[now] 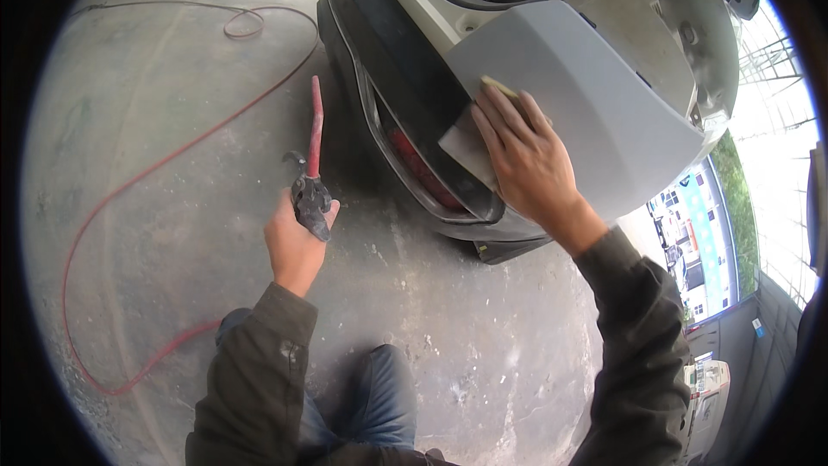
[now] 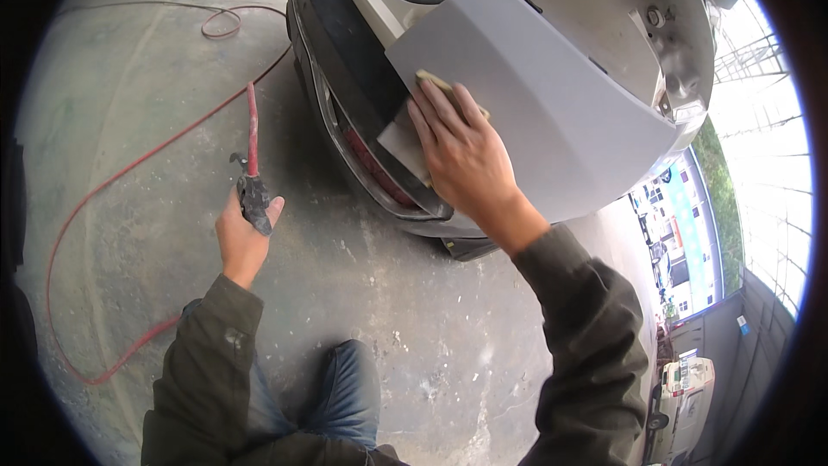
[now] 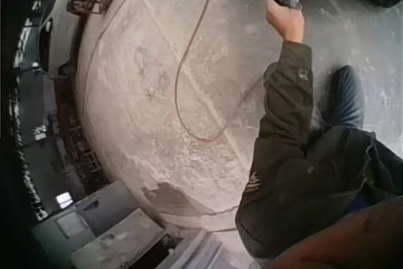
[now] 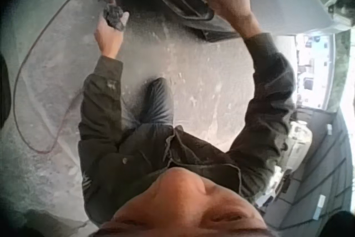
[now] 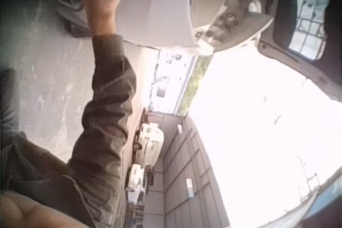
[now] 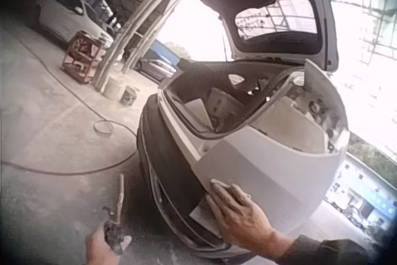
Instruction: The person sands the front bumper of a white car using a sanding block. They work on the lower edge and side of the bumper, moving the block back and forth to smooth the surface.
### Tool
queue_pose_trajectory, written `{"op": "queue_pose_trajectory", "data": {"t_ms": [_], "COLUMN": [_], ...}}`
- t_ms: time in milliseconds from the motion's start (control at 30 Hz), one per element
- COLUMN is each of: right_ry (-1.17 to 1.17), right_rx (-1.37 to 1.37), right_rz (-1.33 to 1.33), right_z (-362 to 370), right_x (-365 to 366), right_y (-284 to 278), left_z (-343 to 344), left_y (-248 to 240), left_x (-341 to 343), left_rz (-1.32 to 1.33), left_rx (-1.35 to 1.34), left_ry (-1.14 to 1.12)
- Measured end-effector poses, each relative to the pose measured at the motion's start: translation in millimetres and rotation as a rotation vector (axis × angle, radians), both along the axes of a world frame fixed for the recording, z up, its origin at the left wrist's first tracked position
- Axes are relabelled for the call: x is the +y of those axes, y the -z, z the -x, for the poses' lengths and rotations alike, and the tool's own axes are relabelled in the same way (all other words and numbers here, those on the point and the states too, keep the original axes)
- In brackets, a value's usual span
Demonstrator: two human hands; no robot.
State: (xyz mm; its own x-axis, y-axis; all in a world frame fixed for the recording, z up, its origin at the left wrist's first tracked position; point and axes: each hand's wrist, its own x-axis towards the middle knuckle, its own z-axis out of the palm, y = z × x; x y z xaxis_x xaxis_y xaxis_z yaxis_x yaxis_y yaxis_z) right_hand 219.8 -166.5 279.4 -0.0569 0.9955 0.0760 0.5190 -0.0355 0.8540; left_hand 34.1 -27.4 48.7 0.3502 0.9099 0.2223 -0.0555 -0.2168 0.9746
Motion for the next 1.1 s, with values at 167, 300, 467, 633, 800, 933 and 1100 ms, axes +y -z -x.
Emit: {"op": "queue_pose_trajectory", "data": {"t_ms": [167, 300, 467, 633, 800, 933, 1100], "right_ry": [0.064, 0.099, 0.021, 0.093, 0.328, 0.306, 0.266], "right_rx": [-0.024, -0.174, -0.065, 0.052, 0.167, 0.344, 0.221], "right_rz": [-0.027, 0.016, 0.017, -0.087, -0.659, -1.039, -1.045], "right_z": [1.9, -5.5, -11.2, -50.8, -79.5, -105.4, -120.1], "right_x": [-16.8, 14.1, -27.0, -143.2, -232.7, -209.3, -207.3], "right_y": [8.0, 18.2, 12.7, 33.5, 26.2, 31.5, 41.9], "left_z": [2.4, -3.8, -4.5, -6.9, -15.1, -27.5, -33.2], "left_y": [-14.4, 2.1, 13.0, 16.4, 4.0, 39.2, 43.6], "left_x": [-0.4, -0.1, -0.4, -4.1, -59.0, -121.0, -161.3], "left_rz": [0.025, -0.069, -0.028, -0.035, -0.069, -0.184, -0.239], "left_rx": [0.018, 0.072, 0.033, 0.076, 0.077, 0.086, 0.188], "left_ry": [0.015, -0.011, -0.013, 0.008, 0.322, 0.731, 1.063]}}
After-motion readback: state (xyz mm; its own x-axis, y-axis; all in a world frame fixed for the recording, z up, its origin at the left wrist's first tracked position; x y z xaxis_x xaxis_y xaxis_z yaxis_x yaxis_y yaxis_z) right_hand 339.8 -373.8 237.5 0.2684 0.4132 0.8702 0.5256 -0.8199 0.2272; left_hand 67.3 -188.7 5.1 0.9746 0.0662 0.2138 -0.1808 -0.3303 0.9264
